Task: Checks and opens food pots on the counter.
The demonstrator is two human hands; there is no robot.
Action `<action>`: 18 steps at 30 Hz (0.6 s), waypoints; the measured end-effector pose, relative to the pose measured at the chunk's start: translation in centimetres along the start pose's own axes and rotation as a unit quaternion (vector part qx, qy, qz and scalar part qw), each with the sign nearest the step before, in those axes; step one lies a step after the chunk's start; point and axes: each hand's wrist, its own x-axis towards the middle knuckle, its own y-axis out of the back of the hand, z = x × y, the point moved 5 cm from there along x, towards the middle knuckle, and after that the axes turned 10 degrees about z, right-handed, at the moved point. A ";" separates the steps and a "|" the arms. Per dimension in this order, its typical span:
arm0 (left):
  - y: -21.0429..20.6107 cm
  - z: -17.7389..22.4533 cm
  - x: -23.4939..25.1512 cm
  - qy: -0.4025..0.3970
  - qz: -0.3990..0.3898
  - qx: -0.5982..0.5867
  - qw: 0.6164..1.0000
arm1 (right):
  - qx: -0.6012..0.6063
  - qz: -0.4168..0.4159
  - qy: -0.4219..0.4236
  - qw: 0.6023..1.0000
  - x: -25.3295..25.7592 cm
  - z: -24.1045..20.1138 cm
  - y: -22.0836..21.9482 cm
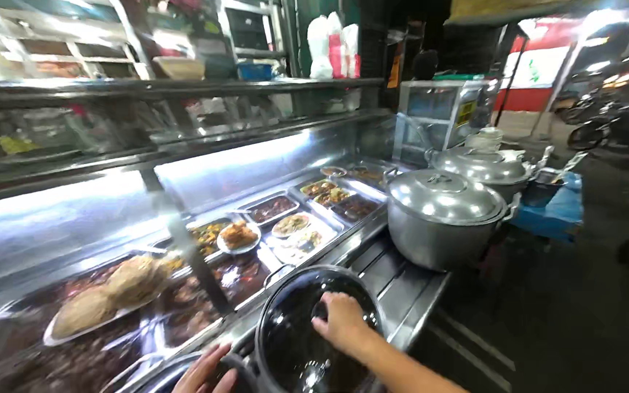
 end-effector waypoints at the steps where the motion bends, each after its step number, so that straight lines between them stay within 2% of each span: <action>1: -0.1 0.2 0.0 -0.003 -0.009 0.023 1.000 | -0.002 -0.003 -0.002 1.000 0.0 0.0 -0.2; 6: -0.9 1.9 0.8 -0.012 -0.075 0.083 0.994 | -0.007 0.006 -0.001 1.000 -0.1 0.1 -0.8; 12: -3.1 2.3 3.2 -0.076 -0.228 0.153 0.959 | -0.004 0.041 0.016 0.999 -2.2 1.4 0.2; 15: -3.6 3.2 4.6 -0.092 -0.256 0.167 0.948 | 0.060 0.114 0.008 0.992 -4.1 4.4 2.1; 18: -4.2 4.5 6.1 -0.119 -0.256 0.164 0.945 | 0.122 0.233 -0.010 0.965 -6.3 9.4 4.4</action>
